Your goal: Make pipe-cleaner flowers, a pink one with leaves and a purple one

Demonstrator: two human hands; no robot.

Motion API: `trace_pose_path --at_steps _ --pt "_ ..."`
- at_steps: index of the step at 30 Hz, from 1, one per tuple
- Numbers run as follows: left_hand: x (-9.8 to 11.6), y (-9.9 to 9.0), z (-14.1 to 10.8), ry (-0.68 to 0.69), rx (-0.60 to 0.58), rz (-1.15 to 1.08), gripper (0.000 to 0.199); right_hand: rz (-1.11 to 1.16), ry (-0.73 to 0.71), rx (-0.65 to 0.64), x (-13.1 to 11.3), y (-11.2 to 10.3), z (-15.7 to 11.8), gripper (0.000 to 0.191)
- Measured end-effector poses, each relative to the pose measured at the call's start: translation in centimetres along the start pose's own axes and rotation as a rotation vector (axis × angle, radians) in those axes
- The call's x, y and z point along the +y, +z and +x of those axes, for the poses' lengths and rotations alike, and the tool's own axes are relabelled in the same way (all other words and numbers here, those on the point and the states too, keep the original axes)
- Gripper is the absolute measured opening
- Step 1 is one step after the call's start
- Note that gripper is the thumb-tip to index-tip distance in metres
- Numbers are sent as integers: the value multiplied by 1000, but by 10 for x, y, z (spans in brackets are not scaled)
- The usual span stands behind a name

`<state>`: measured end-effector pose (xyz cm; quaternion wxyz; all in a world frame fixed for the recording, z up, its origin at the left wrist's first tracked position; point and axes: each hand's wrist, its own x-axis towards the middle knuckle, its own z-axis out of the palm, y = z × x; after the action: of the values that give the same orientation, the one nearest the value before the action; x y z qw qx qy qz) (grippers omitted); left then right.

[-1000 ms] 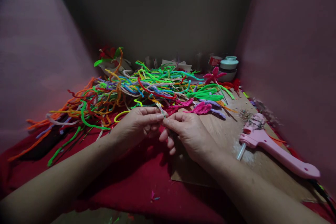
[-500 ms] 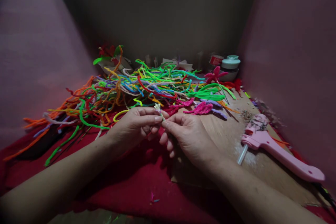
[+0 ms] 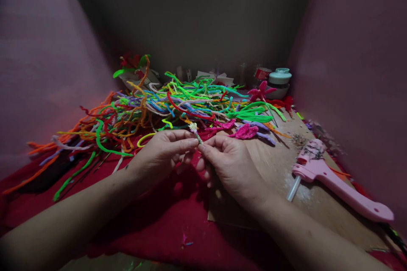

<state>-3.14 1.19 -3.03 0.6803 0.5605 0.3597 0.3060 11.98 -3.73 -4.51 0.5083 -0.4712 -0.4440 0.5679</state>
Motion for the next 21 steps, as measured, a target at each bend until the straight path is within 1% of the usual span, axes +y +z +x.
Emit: trace_pose_path --at_steps 3,5,10,14,19,21 --pt "1 3 -2 32 50 67 22 -56 -63 53 0 3 -3 24" --pt "1 4 -2 36 64 94 20 -90 -92 76 0 5 -4 22" --pt "-1 5 1 42 92 69 11 -171 -117 90 -1 5 -6 20" --pt "-5 5 2 21 90 -27 11 -121 -74 77 0 4 -6 23" --pt "-7 8 1 104 99 44 11 46 43 20 -1 3 -4 28" --pt "-6 9 0 130 115 109 11 88 69 4 -2 3 -3 28"
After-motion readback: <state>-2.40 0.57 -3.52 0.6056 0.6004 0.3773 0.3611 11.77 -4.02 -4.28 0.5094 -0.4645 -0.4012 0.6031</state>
